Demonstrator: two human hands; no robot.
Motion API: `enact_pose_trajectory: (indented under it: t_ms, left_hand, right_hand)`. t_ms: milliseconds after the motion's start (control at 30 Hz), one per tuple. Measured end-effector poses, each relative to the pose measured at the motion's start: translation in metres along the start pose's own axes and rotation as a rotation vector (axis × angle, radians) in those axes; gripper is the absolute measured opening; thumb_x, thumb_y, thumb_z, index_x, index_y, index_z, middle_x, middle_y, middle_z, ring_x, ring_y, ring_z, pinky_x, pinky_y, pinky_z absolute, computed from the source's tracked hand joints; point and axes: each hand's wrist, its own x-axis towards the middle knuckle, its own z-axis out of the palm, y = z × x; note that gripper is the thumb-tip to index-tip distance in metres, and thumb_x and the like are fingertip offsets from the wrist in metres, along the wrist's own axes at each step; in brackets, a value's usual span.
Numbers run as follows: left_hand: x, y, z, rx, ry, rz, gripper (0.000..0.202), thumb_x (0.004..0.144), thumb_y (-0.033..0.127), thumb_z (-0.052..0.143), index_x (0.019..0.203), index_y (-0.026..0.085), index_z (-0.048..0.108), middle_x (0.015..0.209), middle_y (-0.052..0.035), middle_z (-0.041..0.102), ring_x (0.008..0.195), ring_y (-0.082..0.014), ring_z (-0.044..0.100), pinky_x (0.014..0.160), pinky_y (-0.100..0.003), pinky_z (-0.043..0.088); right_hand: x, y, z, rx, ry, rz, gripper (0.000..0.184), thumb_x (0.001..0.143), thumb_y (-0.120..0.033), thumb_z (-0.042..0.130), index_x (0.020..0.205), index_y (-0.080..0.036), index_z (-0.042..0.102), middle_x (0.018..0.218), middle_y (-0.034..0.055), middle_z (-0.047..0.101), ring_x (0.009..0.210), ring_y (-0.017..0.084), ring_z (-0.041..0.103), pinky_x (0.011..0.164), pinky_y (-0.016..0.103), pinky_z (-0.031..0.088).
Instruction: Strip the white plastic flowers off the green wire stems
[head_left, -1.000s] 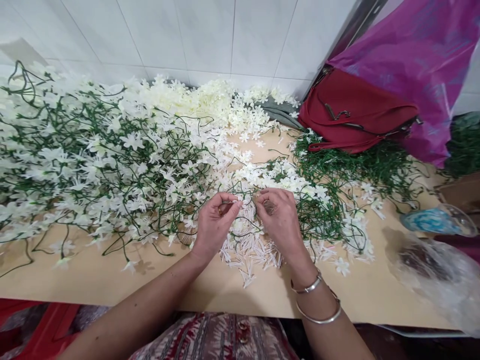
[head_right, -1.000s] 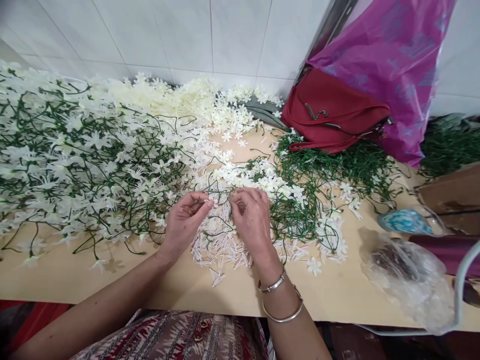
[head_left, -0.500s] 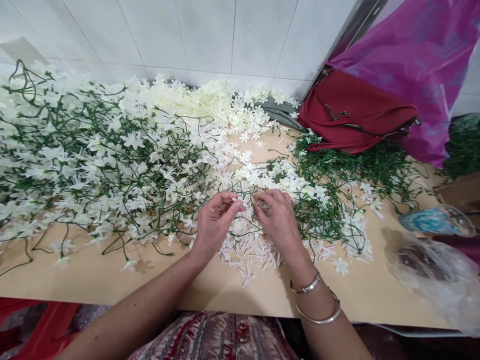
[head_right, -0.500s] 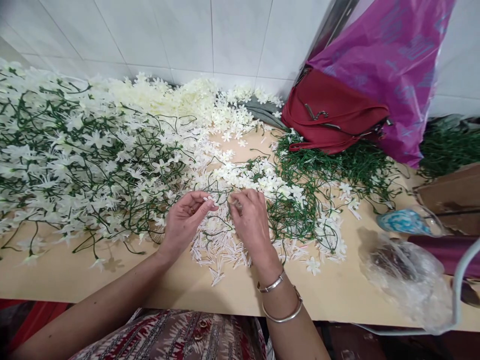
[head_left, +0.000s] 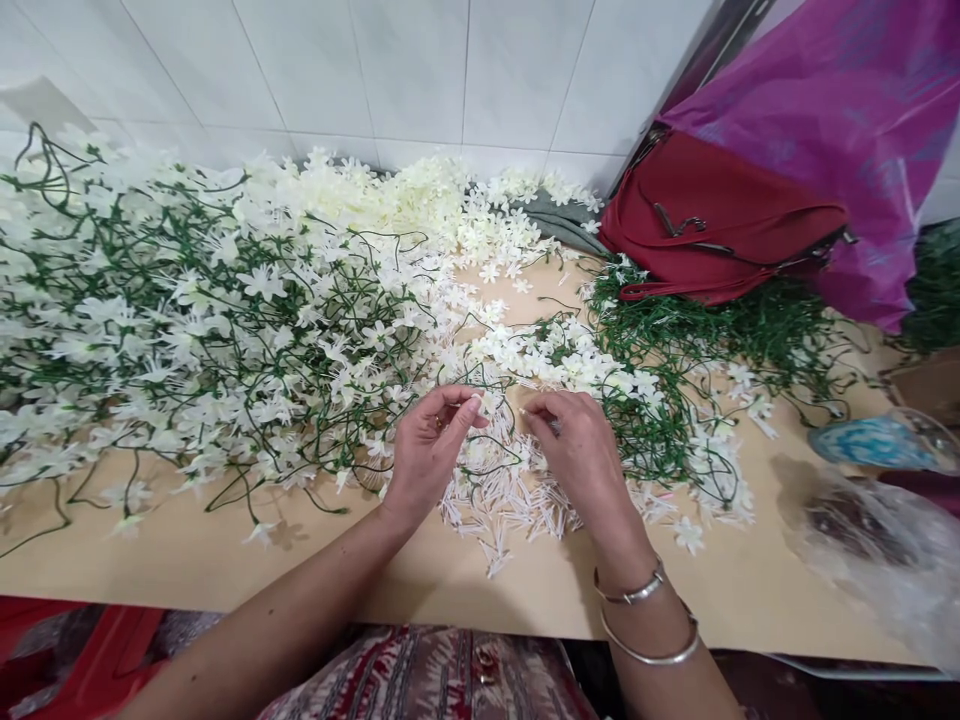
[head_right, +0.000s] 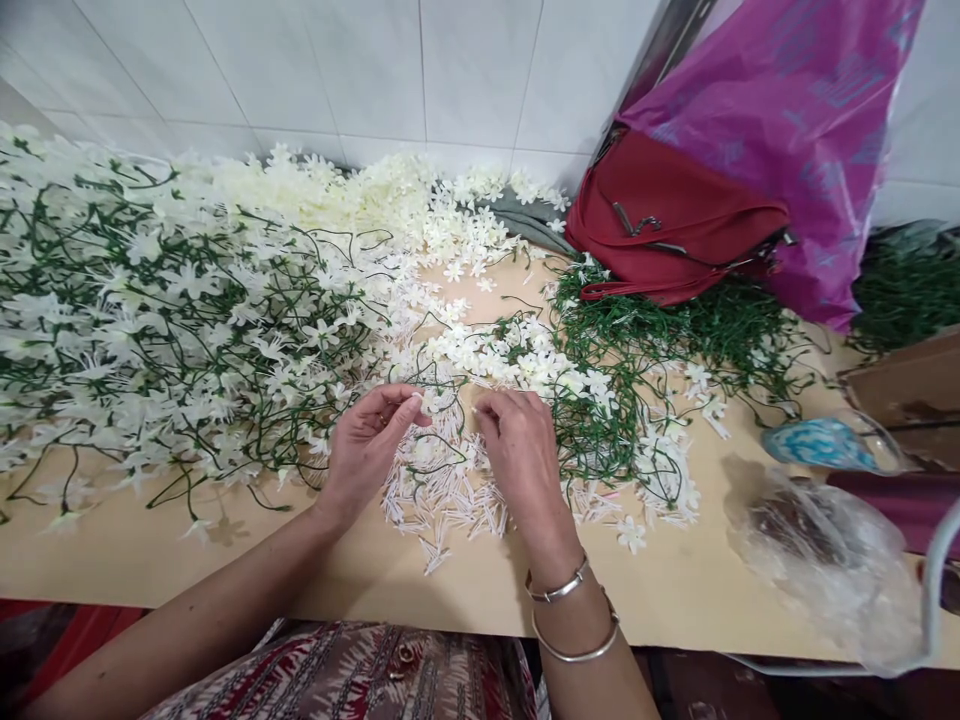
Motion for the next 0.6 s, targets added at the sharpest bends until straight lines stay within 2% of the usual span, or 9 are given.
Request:
enact_pose_trajectory:
  t_ms: [100, 200, 367, 467, 600]
  left_hand:
    - [0.0, 0.001, 0.0, 0.024, 0.01, 0.006, 0.016, 0.093, 0.034, 0.072, 0.1, 0.019, 0.071, 0.086, -0.0013, 0.074, 0.08, -0.0156, 0.075, 0.073, -0.024, 0.055]
    - [0.0, 0.001, 0.002, 0.016, 0.018, -0.011, 0.017, 0.093, 0.036, 0.073, 0.098, 0.019, 0.071, 0.084, -0.0004, 0.074, 0.082, -0.0165, 0.076, 0.074, -0.025, 0.055]
    - [0.001, 0.002, 0.003, -0.014, 0.018, -0.03, 0.016, 0.093, 0.035, 0.073, 0.097, 0.019, 0.071, 0.081, -0.0003, 0.075, 0.08, -0.0151, 0.075, 0.074, -0.024, 0.056]
    - [0.001, 0.002, 0.003, -0.024, -0.005, -0.017, 0.015, 0.093, 0.033, 0.072, 0.096, 0.019, 0.071, 0.08, -0.0006, 0.075, 0.077, -0.0137, 0.071, 0.075, -0.025, 0.056]
    - [0.0, -0.001, 0.004, -0.031, -0.059, 0.006, 0.013, 0.093, 0.031, 0.072, 0.095, 0.018, 0.073, 0.084, -0.0023, 0.073, 0.079, -0.0146, 0.069, 0.078, -0.027, 0.057]
  right_hand:
    - [0.002, -0.002, -0.002, 0.069, 0.132, 0.001, 0.011, 0.094, -0.021, 0.061, 0.087, -0.023, 0.069, 0.091, 0.0054, 0.074, 0.091, 0.027, 0.061, 0.086, 0.044, 0.046]
    - [0.002, -0.012, -0.004, 0.236, 0.236, 0.012, 0.008, 0.095, -0.025, 0.063, 0.091, -0.024, 0.07, 0.092, 0.0041, 0.073, 0.091, 0.024, 0.065, 0.087, 0.042, 0.049]
    - [-0.005, -0.036, 0.002, 0.621, 0.1, 0.081, 0.003, 0.093, -0.024, 0.068, 0.091, -0.024, 0.07, 0.091, 0.0023, 0.073, 0.088, 0.019, 0.067, 0.082, 0.034, 0.052]
    - [-0.006, -0.044, 0.011, 0.693, 0.067, 0.167, 0.006, 0.089, -0.022, 0.07, 0.083, -0.023, 0.068, 0.083, 0.0009, 0.072, 0.079, 0.017, 0.065, 0.077, 0.032, 0.051]
    - [-0.005, -0.045, 0.018, 0.742, 0.105, 0.272, 0.012, 0.084, -0.023, 0.073, 0.079, -0.023, 0.062, 0.074, -0.001, 0.065, 0.072, 0.016, 0.061, 0.069, 0.031, 0.05]
